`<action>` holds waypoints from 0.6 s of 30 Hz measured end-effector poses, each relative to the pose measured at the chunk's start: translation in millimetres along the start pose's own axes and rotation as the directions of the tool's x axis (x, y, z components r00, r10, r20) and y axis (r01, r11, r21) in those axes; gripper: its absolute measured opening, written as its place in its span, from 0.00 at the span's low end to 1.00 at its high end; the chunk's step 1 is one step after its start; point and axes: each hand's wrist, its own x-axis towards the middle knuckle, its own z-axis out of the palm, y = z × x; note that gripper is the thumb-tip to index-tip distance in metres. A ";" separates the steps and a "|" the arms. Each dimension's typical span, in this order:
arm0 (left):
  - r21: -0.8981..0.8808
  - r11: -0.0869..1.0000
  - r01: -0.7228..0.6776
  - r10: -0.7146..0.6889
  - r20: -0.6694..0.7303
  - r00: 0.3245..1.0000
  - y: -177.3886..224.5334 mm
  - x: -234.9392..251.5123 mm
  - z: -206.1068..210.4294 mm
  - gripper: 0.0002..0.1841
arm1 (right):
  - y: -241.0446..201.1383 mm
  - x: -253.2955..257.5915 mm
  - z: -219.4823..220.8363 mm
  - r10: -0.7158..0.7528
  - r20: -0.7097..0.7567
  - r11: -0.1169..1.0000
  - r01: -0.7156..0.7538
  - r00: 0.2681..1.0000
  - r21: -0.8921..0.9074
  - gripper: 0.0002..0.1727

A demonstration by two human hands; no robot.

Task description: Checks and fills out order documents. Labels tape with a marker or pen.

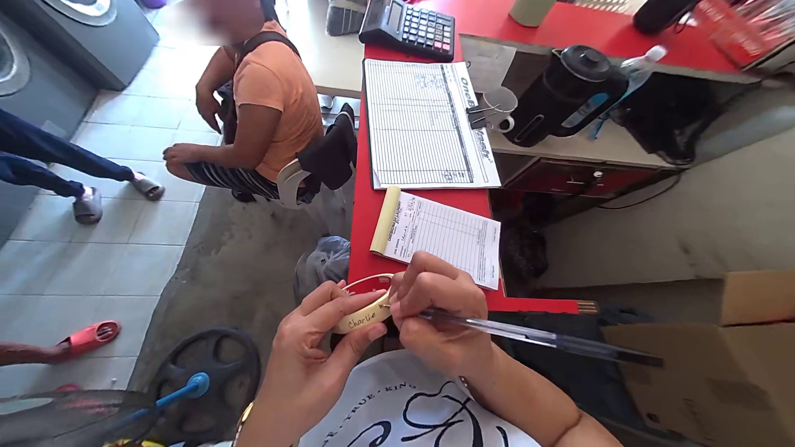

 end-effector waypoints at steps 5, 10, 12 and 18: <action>0.007 1.000 -0.001 0.001 0.001 1.000 0.5 -0.8 -1.2 0.15 | -1.2 -1.5 2.3 0.006 -0.011 1.000 -0.006 1.000 -0.016 0.06; 0.012 1.000 -0.008 0.008 0.001 1.000 0.3 -4.1 1.6 0.15 | -0.6 -8.1 -1.0 0.047 -0.050 0.995 -0.043 0.998 0.090 0.02; 0.010 1.000 -0.022 0.022 -0.008 1.000 -0.8 -4.0 2.9 0.15 | 0.7 -11.1 -2.1 0.056 -0.068 0.993 -0.049 0.996 0.108 0.02; -0.002 1.000 -0.013 0.013 -0.014 1.000 -0.8 -4.3 2.0 0.15 | 3.5 -12.9 1.6 0.058 -0.104 0.994 -0.048 0.993 0.094 0.02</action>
